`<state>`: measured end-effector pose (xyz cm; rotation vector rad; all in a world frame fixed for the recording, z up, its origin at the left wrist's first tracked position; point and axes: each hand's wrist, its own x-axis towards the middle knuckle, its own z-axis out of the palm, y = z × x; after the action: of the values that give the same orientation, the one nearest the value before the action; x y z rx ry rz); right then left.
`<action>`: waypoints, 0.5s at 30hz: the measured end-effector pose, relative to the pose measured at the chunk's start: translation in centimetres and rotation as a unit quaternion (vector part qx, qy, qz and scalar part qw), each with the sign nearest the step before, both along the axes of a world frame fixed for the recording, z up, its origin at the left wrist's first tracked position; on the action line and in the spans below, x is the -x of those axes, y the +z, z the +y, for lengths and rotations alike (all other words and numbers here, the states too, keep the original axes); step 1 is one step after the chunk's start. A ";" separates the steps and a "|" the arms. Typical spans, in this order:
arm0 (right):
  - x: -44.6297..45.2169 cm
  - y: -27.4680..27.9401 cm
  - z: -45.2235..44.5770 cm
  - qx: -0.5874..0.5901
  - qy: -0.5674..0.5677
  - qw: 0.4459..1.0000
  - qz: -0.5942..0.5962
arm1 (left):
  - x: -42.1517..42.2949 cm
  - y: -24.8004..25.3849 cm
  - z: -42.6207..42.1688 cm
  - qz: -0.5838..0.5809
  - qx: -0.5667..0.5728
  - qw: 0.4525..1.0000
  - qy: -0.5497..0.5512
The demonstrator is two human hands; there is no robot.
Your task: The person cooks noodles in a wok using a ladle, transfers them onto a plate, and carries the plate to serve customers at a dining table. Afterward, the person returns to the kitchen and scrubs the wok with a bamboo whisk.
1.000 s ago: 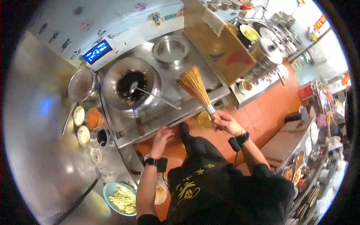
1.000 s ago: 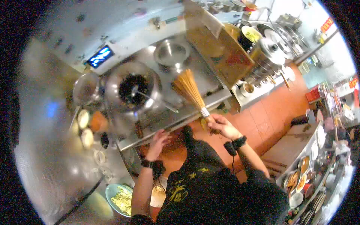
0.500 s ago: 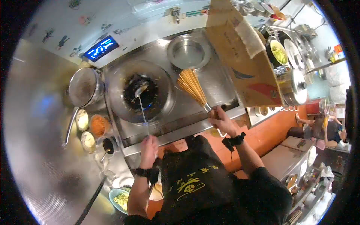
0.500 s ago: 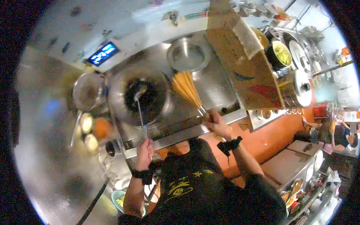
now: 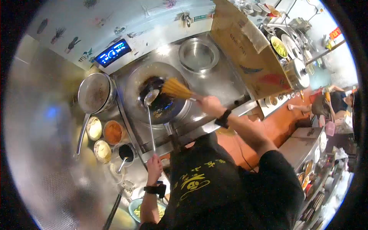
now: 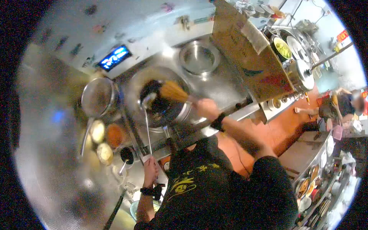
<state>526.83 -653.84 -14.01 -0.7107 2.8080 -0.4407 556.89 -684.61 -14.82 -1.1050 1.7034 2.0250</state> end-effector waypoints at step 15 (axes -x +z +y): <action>-3.5 10.4 -4.4 0.172 0.024 0.984 0.045 | -2.6 -4.8 -9.2 0.147 0.359 0.898 -0.205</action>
<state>530.32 -658.23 -3.66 -0.8822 2.8191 -0.9211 559.50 -693.80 -19.59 -0.5139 2.6878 1.3617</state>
